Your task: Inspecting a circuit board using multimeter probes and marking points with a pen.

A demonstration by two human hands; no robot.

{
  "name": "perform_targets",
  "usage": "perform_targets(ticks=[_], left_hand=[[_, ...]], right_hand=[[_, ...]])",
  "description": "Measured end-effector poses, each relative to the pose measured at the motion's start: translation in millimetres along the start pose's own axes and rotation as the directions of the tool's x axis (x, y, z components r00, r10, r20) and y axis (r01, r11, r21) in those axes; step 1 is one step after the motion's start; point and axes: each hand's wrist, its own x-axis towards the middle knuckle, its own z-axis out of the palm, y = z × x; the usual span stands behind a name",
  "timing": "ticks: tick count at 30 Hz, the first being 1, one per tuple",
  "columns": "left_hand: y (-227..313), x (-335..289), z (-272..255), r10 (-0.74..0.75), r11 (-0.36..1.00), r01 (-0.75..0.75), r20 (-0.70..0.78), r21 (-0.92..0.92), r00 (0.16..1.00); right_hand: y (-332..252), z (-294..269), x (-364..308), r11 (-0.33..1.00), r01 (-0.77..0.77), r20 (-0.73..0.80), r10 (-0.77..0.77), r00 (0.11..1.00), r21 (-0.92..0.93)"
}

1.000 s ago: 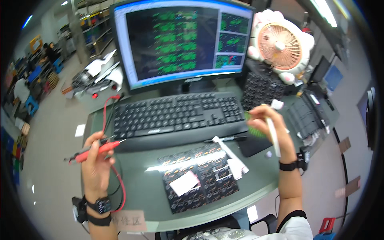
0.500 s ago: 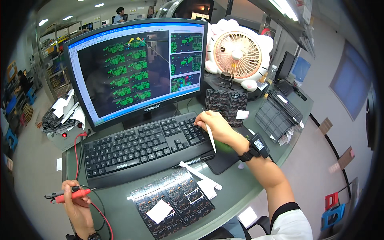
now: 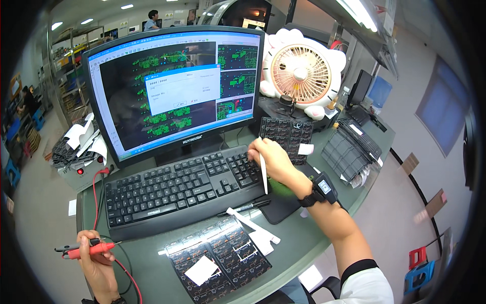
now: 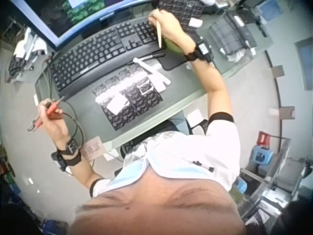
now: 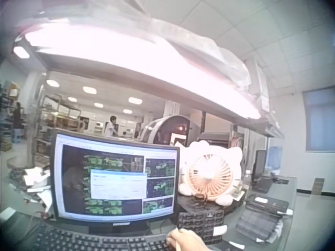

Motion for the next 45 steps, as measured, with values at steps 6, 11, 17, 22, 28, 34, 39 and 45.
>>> perform_targets(ticks=[6, 11, 17, 22, 28, 34, 39, 45], left_hand=[[-1.7, 5.0, -1.7, -0.026, 1.0, 0.026, 0.001, -0.01, 1.0], [2.0, 3.2, 5.1, -0.014, 1.0, 0.013, -0.013, -0.017, 1.0], [-0.5, 1.9, 0.6, -0.042, 0.999, 0.043, 0.044, -0.008, 0.998], [-2.9, -4.3, 8.2, -0.102, 0.994, 0.11, 0.196, -0.028, 0.975], [-12.4, -2.3, 24.5, -0.077, 0.982, -0.015, 0.468, 0.19, 0.88], [-21.9, 16.1, 52.9, -0.119, 0.957, -0.028, 0.481, 0.288, 0.869], [-52.3, 18.6, 45.3, 0.104, 0.89, -0.275, 0.425, 0.364, 0.899], [-51.5, 17.6, 41.9, 0.151, 0.742, -0.456, 0.541, 0.491, 0.827]], right_hand=[[1.0, 4.3, 10.5, 0.989, -0.008, -0.059, -0.001, 0.998, -0.151], [2.9, 7.7, 4.7, 0.998, 0.042, -0.042, -0.044, 0.998, -0.035], [-21.7, -10.9, -15.5, 0.988, 0.135, -0.026, -0.133, 0.991, 0.074], [-30.7, -13.9, -43.3, 0.984, 0.169, -0.009, -0.169, 0.986, 0.053], [-23.5, -19.7, -47.8, 0.998, 0.026, -0.112, -0.033, 0.993, -0.065], [-74.3, -37.7, -36.3, 0.9, -0.051, 0.022, 0.046, 0.999, 0.433], [-113.0, -11.6, -46.8, 0.909, 0.126, 0.165, -0.205, 0.965, 0.398], [-106.1, -0.7, -60.0, 0.912, 0.146, 0.198, -0.235, 0.951, 0.384]])
